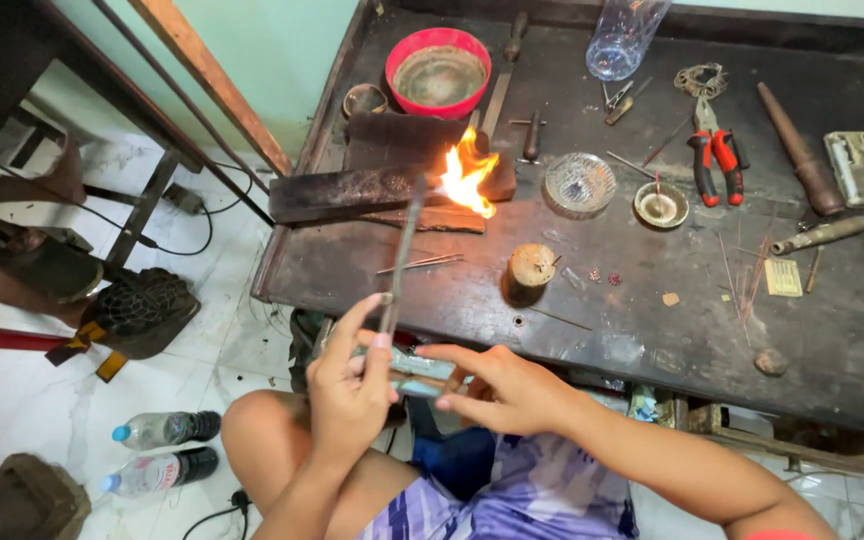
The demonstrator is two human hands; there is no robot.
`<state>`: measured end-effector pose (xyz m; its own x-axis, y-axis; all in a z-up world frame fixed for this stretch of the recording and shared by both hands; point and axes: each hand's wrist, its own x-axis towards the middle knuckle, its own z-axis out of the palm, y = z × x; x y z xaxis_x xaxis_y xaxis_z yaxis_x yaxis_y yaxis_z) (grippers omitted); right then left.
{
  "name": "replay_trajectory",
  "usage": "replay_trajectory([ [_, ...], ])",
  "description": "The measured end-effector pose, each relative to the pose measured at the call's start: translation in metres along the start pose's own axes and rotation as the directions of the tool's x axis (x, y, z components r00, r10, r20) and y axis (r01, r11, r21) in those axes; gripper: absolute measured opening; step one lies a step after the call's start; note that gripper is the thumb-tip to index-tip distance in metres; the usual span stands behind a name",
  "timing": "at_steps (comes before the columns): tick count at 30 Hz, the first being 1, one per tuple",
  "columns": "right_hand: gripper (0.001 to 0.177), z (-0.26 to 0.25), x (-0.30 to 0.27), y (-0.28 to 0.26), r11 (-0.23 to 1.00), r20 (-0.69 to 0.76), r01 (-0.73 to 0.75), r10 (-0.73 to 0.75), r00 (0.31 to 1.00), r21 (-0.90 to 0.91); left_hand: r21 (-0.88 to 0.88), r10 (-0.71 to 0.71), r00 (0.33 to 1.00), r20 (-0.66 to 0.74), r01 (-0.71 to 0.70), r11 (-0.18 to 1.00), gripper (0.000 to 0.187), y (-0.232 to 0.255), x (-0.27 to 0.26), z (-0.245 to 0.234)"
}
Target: Soldering and assembling small jewelry components using a torch and tweezers
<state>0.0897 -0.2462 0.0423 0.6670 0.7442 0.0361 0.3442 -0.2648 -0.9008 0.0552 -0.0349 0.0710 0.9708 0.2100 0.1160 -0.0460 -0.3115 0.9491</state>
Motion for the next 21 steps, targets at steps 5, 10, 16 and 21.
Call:
replay_trajectory([
  [5,0.032,0.009,-0.001,0.038,0.985,0.049,0.137,-0.142,0.989,0.101,-0.044,-0.018,0.998,-0.053,0.015,0.999,0.044,0.003,0.011,0.000],
  [10,0.023,0.014,-0.002,0.045,0.984,0.052,0.161,-0.165,0.985,0.079,-0.071,0.021,0.999,0.048,-0.018,0.997,0.042,0.005,0.009,0.007],
  [16,0.021,0.012,-0.001,0.044,0.979,0.046,0.179,-0.184,0.982,0.097,0.029,0.013,0.999,-0.036,-0.012,1.000,0.043,0.004,0.018,0.001],
  [21,0.020,0.014,0.001,0.047,0.982,0.032,0.177,-0.179,0.983,0.064,-0.023,0.058,0.997,0.049,-0.057,0.998,0.041,0.010,0.016,0.009],
])
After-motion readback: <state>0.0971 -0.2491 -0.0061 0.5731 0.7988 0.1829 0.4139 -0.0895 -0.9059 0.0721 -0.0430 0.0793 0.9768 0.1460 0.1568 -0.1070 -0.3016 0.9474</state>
